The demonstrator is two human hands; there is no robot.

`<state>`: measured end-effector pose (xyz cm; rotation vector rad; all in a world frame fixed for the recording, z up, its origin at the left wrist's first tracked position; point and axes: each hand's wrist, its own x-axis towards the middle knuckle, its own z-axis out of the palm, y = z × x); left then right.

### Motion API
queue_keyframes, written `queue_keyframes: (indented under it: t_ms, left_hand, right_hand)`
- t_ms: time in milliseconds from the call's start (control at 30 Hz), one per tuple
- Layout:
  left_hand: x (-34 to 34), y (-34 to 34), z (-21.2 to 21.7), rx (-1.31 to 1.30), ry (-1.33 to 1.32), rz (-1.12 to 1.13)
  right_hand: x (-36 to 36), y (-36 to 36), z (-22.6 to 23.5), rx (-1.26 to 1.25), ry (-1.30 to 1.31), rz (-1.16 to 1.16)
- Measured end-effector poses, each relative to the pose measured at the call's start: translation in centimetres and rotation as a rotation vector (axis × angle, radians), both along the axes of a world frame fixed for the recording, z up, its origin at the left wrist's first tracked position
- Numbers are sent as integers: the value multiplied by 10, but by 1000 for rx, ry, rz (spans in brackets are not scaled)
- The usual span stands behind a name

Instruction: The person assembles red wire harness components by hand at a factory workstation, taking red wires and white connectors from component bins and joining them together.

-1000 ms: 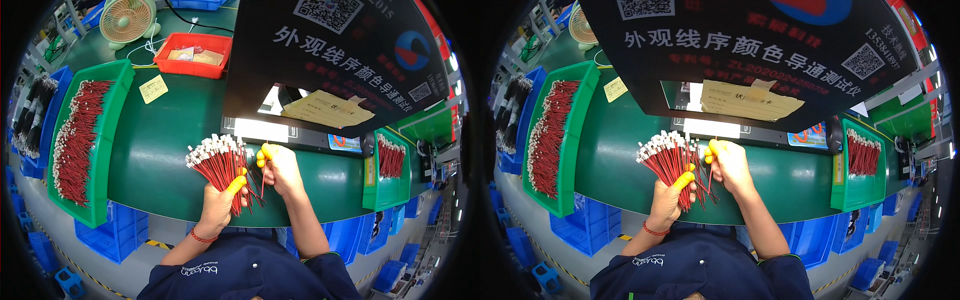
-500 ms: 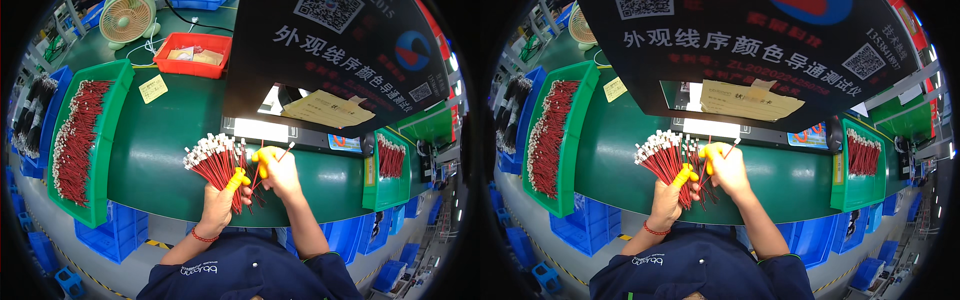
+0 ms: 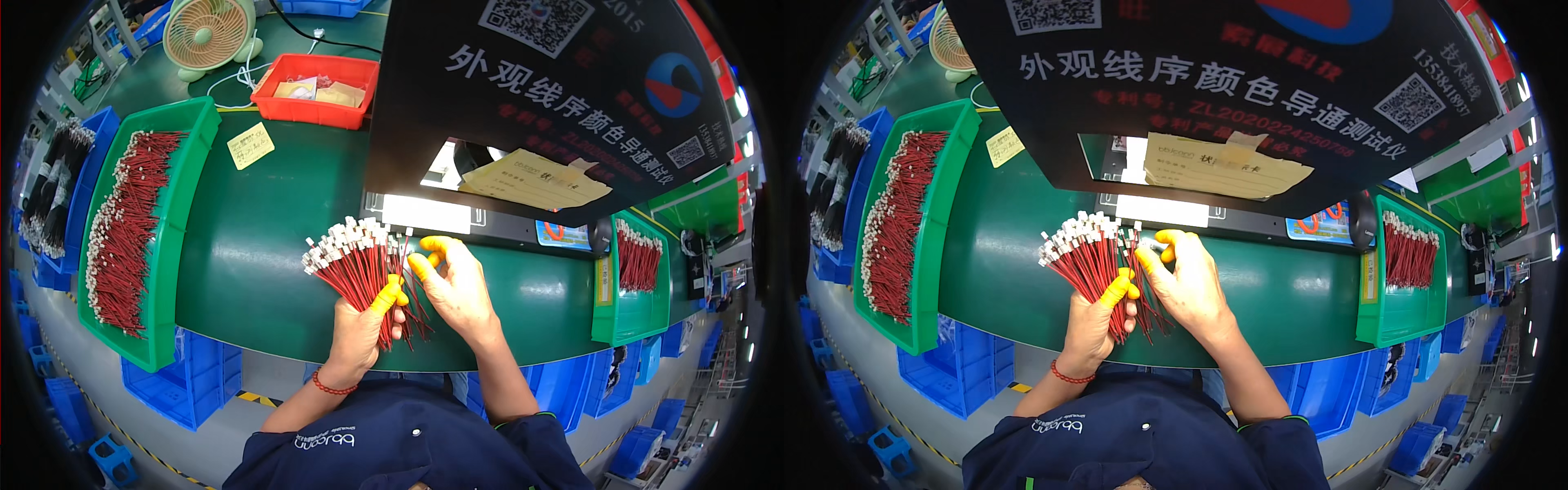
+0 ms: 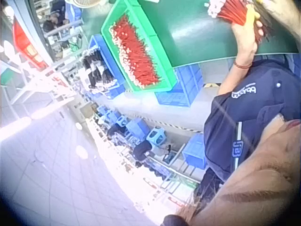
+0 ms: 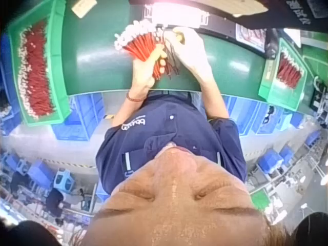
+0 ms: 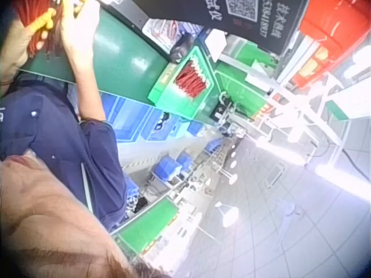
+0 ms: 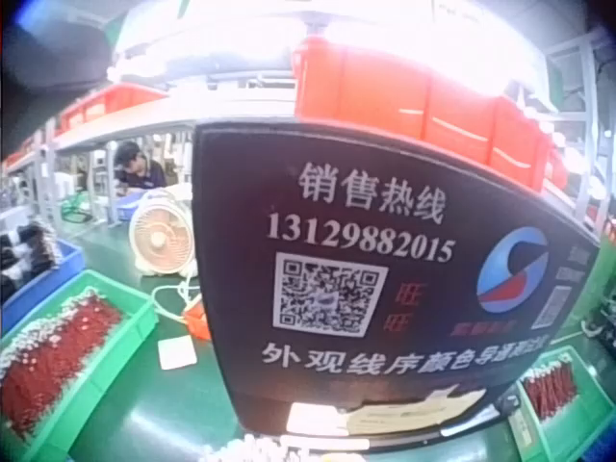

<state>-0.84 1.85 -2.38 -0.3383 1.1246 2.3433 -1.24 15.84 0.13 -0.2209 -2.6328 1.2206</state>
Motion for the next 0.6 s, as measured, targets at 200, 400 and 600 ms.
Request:
queue_keyframes:
  t_ms: [200, 400, 600]
  left_hand:
    - [3, 4, 7, 6, -22, -57]
    - [0, -7, 4, 17, 25, -69]
    - [-2, -4, 4, 12, 15, 16]
  right_hand:
    - [-2, -1, 0, -858, -355, -22]
    - [-14, 16, -5, -1369, -404, -29]
    - [-8, 8, -2, -1134, -375, -5]
